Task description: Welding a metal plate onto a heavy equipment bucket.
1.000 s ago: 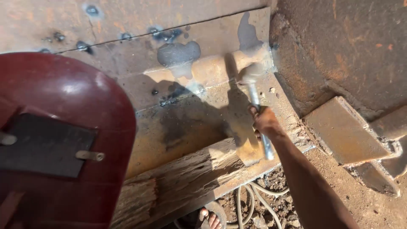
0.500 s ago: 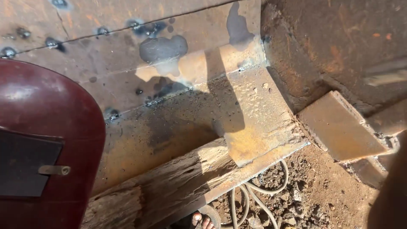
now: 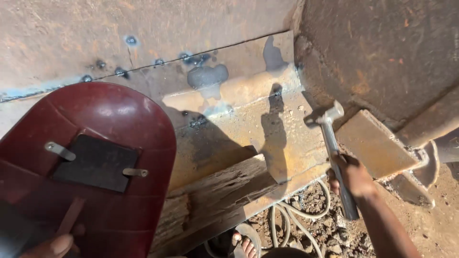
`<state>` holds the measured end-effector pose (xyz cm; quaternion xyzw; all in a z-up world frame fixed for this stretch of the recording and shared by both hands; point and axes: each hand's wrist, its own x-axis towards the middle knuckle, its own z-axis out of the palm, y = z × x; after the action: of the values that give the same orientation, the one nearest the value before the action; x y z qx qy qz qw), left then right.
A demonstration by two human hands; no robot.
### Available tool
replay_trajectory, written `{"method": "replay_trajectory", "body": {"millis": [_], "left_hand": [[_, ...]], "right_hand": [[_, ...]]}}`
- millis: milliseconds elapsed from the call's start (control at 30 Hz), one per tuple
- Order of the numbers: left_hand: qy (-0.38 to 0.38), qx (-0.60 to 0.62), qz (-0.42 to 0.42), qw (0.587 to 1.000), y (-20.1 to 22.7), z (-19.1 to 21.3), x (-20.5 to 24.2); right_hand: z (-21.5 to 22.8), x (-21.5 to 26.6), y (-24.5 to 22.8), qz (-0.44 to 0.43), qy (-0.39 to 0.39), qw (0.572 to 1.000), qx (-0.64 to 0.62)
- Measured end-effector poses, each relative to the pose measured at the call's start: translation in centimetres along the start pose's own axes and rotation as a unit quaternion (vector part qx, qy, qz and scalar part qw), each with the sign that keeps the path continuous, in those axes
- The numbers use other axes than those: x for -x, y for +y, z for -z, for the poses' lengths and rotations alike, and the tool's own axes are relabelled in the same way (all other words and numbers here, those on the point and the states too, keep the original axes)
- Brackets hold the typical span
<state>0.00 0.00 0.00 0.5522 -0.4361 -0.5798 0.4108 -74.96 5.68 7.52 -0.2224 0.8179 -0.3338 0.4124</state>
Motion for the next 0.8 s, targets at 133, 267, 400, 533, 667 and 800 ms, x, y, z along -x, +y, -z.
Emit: {"method": "replay_trajectory", "body": {"millis": [133, 267, 400, 533, 667, 800], "left_hand": [[-0.001, 0.015, -0.009, 1.000, 4.5, -6.8, -0.8], [0.004, 0.026, -0.024, 0.999, 8.6, -13.3, 0.1], [0.014, 0.029, -0.049, 0.998, 12.5, -17.7, 1.8], [0.016, -0.091, 0.033, 0.995, 16.9, -21.8, 4.0], [-0.134, -0.105, -0.069, 0.983, 16.0, -25.0, 4.6], [-0.262, -0.166, -0.081, 0.947, 19.1, -30.9, 7.4]], "right_hand": [[-0.4, 8.9, 6.6, -0.088, 0.028, 0.993, -0.079], [-1.2, 9.0, 22.9, -0.113, 0.132, 0.981, -0.092], [1.9, 0.0, 42.0, 0.003, 0.165, 0.986, -0.004], [2.6, -1.5, 43.3, 0.037, 0.188, 0.953, 0.235], [1.3, 7.9, 27.4, 0.146, 0.279, 0.905, 0.287], [-0.1, 25.5, 2.3, 0.367, 0.254, 0.889, -0.099]]}}
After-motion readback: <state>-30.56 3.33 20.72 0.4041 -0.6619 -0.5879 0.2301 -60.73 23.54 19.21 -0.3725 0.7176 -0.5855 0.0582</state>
